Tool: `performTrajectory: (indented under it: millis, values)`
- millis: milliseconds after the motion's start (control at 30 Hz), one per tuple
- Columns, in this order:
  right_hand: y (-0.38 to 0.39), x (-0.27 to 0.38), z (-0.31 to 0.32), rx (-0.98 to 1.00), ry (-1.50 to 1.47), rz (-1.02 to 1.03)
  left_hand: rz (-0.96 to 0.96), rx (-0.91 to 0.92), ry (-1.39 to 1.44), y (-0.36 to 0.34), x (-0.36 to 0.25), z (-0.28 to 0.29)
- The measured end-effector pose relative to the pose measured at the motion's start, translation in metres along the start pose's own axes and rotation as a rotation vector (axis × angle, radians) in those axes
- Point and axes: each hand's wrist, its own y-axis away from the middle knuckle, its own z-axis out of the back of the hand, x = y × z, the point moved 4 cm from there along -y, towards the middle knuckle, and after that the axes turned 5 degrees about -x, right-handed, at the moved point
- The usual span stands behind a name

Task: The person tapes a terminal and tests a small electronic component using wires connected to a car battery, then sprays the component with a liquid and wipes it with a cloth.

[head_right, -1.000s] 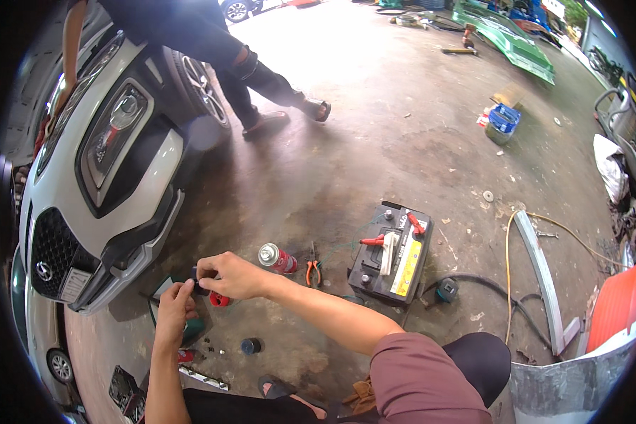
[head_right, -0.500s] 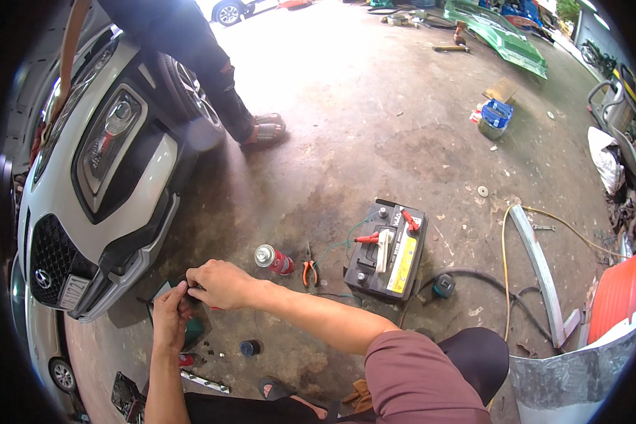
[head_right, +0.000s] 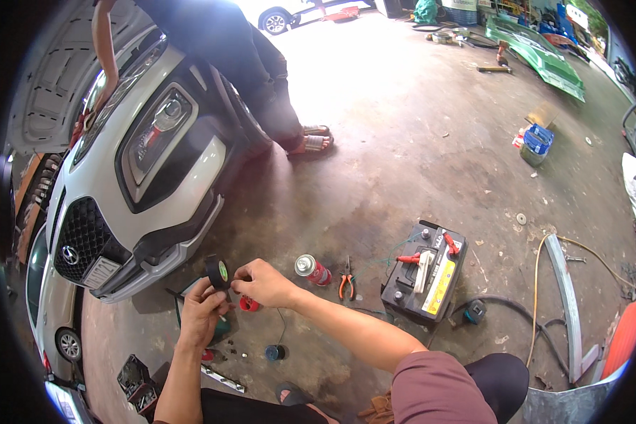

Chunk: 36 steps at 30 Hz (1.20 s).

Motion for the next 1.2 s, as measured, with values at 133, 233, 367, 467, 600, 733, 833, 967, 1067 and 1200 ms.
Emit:
performTrajectory:
  millis: [133, 233, 367, 467, 600, 733, 833, 967, 1067, 1200]
  values:
    - [-0.006, -0.003, 0.005, -0.043, -0.180, 0.073, 0.037, 0.143, -0.028, -0.001, 0.000, 0.019]
    - [0.000, 0.007, 0.016, -0.050, -0.019, 0.036, -0.058, 0.086, -0.167, 0.003, -0.001, 0.010]
    - [0.011, 0.013, 0.008, -0.083, 0.076, 0.128, -0.092, 0.045, -0.446, 0.001, 0.001, 0.012]
    - [0.018, 0.021, -0.002, -0.090, 0.113, 0.168, -0.047, 0.030, -0.629, 0.003, -0.002, 0.006]
    - [0.019, 0.027, -0.010, -0.113, 0.156, 0.336, 0.038, 0.023, -0.558, -0.002, 0.006, 0.011]
    - [0.021, 0.024, -0.008, -0.071, 0.103, 0.258, 0.115, 0.083, -0.028, 0.005, 0.003, -0.006]
    - [0.019, 0.024, -0.009, -0.047, 0.111, 0.223, 0.107, 0.111, 0.036, 0.004, 0.006, 0.005]
    - [0.018, 0.018, -0.010, -0.157, 0.100, 0.369, 0.049, 0.065, 0.205, -0.004, -0.001, 0.012]
    - [0.016, 0.018, -0.010, -0.119, 0.123, 0.320, 0.052, 0.075, 0.159, -0.002, -0.002, 0.013]
    - [0.016, 0.024, -0.002, -0.118, 0.164, 0.254, 0.015, 0.050, 0.052, -0.004, 0.003, 0.022]
